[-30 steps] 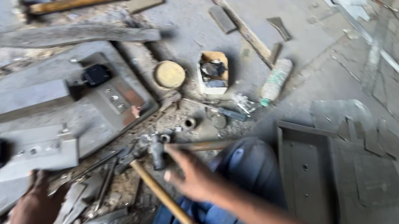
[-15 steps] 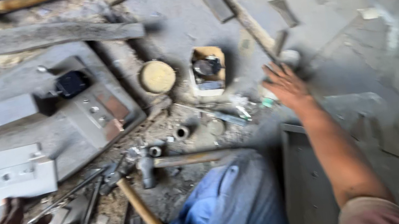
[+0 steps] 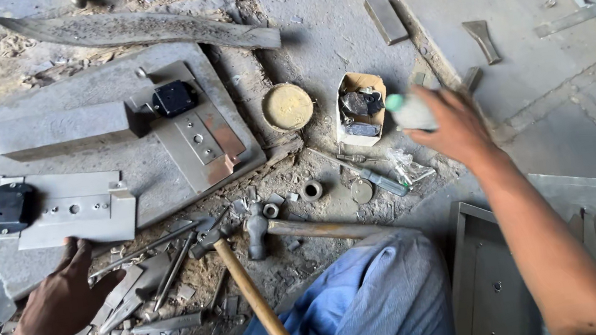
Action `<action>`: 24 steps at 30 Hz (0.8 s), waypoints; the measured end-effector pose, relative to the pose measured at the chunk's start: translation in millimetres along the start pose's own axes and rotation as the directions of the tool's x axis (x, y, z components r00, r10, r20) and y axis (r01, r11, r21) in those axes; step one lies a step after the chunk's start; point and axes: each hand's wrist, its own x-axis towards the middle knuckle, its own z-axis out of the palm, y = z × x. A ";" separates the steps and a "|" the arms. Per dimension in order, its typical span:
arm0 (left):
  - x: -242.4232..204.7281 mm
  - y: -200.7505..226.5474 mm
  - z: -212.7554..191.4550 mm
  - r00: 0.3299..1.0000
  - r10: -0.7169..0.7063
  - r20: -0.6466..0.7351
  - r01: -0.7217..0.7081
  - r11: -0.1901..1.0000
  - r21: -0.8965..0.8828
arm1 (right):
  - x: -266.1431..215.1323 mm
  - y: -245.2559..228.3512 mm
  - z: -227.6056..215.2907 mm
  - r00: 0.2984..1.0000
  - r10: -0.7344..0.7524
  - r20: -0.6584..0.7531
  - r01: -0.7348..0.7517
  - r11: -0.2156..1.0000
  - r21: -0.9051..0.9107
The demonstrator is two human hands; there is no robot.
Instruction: The person sits on the floor and assembles a metal lock mechanism onto a rectangular metal plate. They use a hammer to tap a black component into place, then use a screwdriver to tighten screws. The person repeats this process for a second unit, handling screws, plates, and lock bodies.
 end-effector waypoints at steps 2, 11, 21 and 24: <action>0.8 4.0 0.2 0.999 -0.042 0.030 0.040 0.998 0.056 | 18.4 -37.8 -7.5 0.993 0.022 0.115 -0.017 0.999 -0.041; 1.4 18.1 -9.7 0.963 -0.192 0.188 0.184 0.981 0.057 | 92.0 -130.5 23.3 0.940 -0.224 0.259 0.328 0.804 -0.496; -7.4 30.7 -26.7 0.960 -0.204 0.190 0.216 0.975 -0.045 | 136.0 -204.7 41.9 0.887 -0.287 0.363 0.459 0.446 -0.769; -10.2 34.4 -33.4 0.982 -0.164 0.088 0.167 0.986 -0.020 | 141.8 -213.1 33.1 0.917 -0.155 0.369 0.399 0.429 -0.810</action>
